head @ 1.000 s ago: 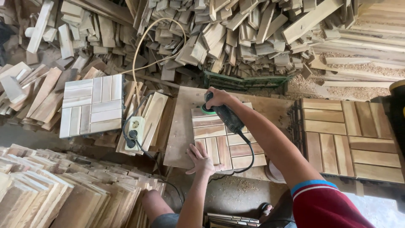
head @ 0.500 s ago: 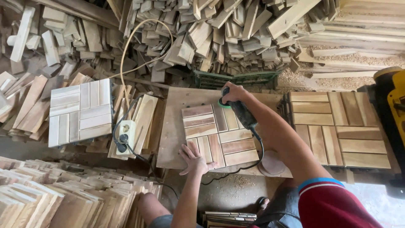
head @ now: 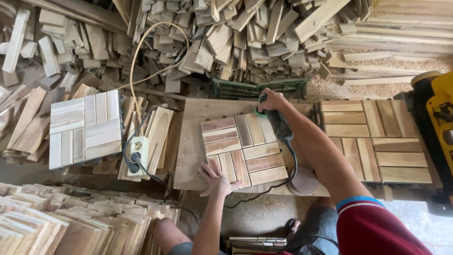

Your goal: Sanding the surface of wooden floor or wall tiles using a handheld power sander to achieve a smooth finish.

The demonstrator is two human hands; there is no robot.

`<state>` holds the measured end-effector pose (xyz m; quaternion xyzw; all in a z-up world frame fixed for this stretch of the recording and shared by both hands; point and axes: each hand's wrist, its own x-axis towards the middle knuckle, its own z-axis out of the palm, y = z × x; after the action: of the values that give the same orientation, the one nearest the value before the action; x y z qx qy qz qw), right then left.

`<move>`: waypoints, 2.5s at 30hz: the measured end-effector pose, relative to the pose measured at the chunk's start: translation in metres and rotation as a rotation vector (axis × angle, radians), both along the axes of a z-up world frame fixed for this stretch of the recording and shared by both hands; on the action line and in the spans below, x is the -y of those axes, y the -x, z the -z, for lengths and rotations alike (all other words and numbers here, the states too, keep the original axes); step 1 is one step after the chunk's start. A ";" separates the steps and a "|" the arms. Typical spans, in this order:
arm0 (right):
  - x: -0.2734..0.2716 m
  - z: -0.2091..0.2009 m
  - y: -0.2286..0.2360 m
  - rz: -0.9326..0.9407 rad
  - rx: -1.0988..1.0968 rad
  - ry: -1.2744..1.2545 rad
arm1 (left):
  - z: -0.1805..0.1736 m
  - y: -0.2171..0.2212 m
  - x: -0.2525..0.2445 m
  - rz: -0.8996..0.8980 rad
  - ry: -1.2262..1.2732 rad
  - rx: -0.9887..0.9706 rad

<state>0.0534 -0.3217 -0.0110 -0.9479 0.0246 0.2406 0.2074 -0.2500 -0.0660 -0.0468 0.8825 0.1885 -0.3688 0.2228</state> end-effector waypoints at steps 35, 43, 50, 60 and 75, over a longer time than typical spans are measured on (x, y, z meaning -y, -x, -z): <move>-0.141 -0.018 0.042 -0.193 0.029 -0.058 | 0.015 0.007 -0.003 -0.052 0.106 0.160; -0.065 -0.037 0.054 -0.060 0.049 -0.011 | 0.009 0.007 -0.003 -0.029 0.087 0.139; -0.018 -0.036 0.052 0.028 0.087 0.008 | 0.010 0.007 -0.002 -0.002 0.062 0.107; -0.025 -0.040 0.050 0.025 0.099 -0.022 | -0.007 0.008 -0.002 0.016 0.048 0.110; -0.144 -0.009 0.050 -0.183 0.104 -0.119 | -0.005 0.010 -0.005 -0.046 0.139 0.159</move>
<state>0.0031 -0.1780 -0.0018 -0.9433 -0.0873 0.2102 0.2415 -0.2604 -0.0607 -0.0414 0.8869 0.1643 -0.3045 0.3060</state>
